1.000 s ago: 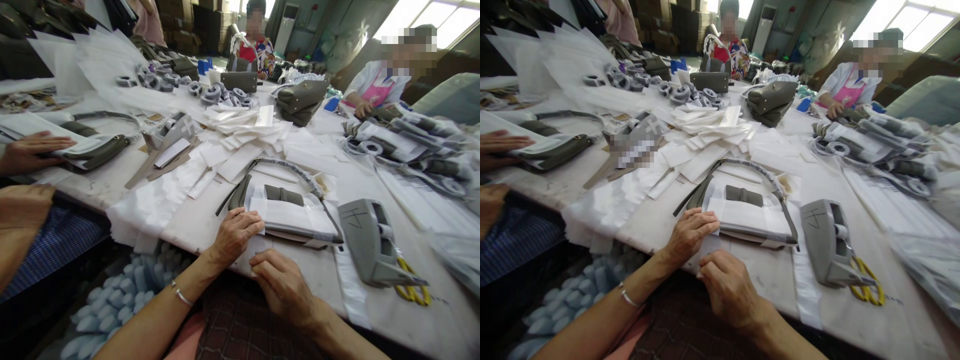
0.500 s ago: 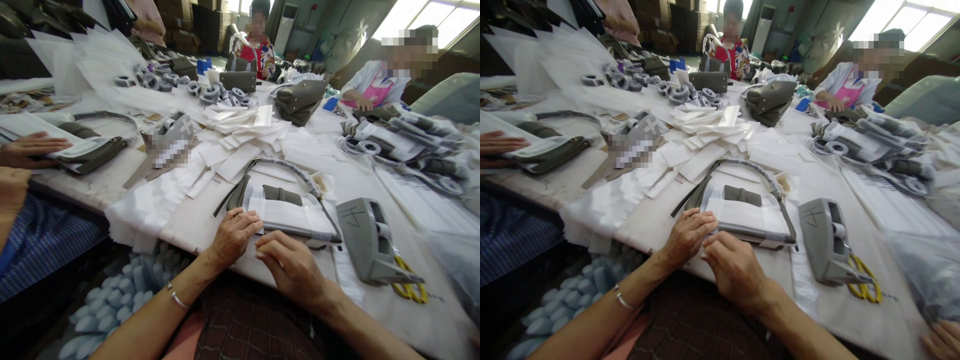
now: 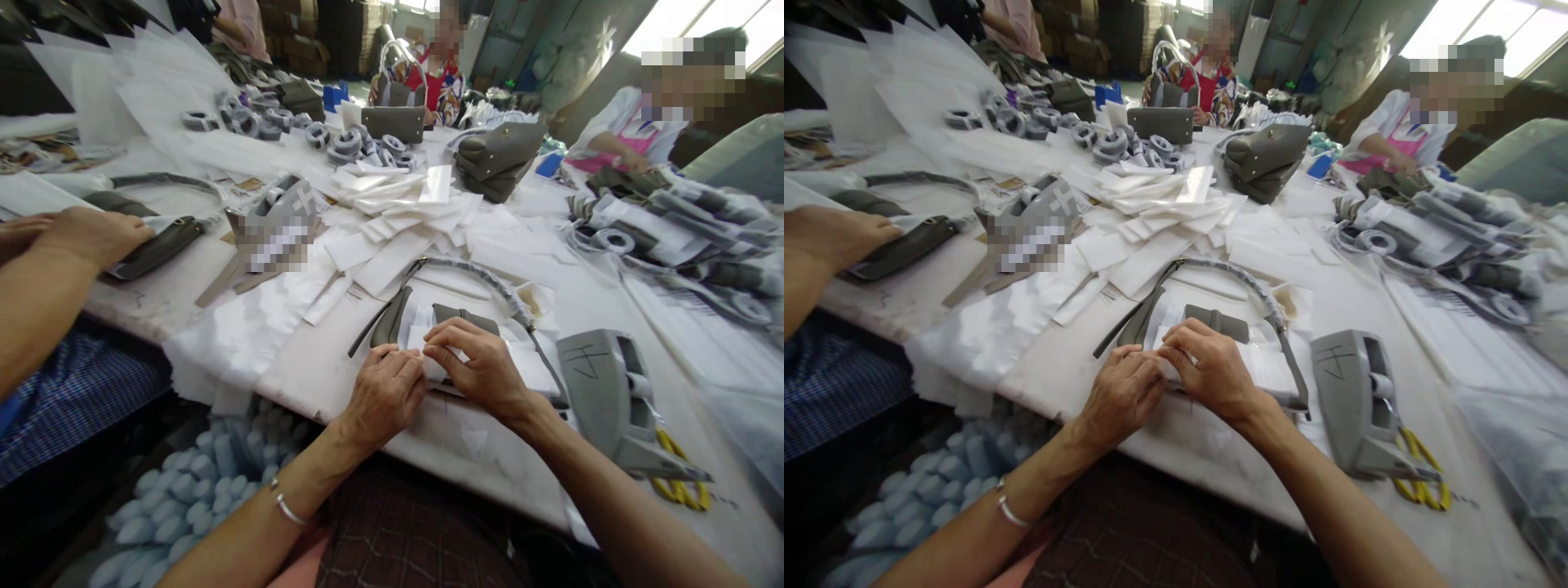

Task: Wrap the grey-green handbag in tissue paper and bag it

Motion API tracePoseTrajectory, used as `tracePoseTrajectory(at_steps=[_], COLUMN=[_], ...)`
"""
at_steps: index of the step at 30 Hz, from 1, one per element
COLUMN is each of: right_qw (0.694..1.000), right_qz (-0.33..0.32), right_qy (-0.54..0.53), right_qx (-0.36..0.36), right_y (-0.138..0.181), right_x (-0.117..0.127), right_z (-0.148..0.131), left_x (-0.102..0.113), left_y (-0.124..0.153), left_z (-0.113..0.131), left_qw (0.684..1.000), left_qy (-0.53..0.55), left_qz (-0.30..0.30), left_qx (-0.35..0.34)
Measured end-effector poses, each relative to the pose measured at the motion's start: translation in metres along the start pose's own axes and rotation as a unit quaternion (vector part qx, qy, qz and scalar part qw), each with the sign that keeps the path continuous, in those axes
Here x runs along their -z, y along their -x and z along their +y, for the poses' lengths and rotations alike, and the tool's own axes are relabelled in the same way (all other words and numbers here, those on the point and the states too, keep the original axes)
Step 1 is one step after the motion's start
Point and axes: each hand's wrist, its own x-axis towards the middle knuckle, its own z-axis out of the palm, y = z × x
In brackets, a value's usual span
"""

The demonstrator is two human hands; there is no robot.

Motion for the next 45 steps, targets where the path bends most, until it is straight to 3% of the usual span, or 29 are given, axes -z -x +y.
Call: tracePoseTrajectory(at_steps=[6, 12, 16, 22, 29, 32, 35, 40, 43, 45], right_qw=[1.000, 0.991, 0.988, 0.982, 0.981, 0.980, 0.979, 0.980, 0.971, 0.966], right_qz=[-0.011, -0.024, -0.023, -0.027, -0.031, -0.034, -0.030, 0.057, 0.135, 0.177], right_qy=[-0.014, -0.017, -0.006, 0.001, 0.018, 0.043, 0.071, 0.001, -0.024, 0.032], right_qx=[-0.024, -0.130, -0.155, -0.189, -0.190, -0.192, -0.189, -0.191, -0.196, -0.184], right_y=[-0.009, -0.009, -0.007, -0.007, -0.007, -0.007, -0.009, -0.011, -0.002, 0.012], right_x=[-0.009, -0.023, -0.029, -0.032, -0.032, -0.033, -0.035, -0.024, 0.005, 0.034], right_z=[0.021, 0.037, 0.042, 0.044, 0.042, 0.042, 0.043, 0.040, 0.027, 0.016], left_x=[-0.008, -0.010, -0.010, -0.005, 0.002, -0.003, -0.009, -0.012, -0.011, -0.011], left_y=[-0.005, -0.004, -0.004, -0.006, -0.004, 0.004, 0.011, 0.014, 0.014, 0.013], left_z=[-0.002, -0.002, -0.004, -0.004, 0.011, 0.014, 0.015, 0.018, 0.020, 0.021], left_qw=[0.998, 0.997, 0.994, 0.997, 0.993, 0.991, 0.990, 0.989, 0.987, 0.985], left_qy=[-0.006, -0.011, -0.024, -0.058, -0.076, -0.096, -0.115, -0.136, -0.153, -0.162], left_qz=[0.067, 0.074, 0.087, 0.035, -0.015, -0.048, -0.041, -0.023, -0.032, -0.038], left_qx=[0.002, 0.027, 0.055, 0.025, -0.084, -0.086, -0.074, -0.053, -0.045, -0.040])
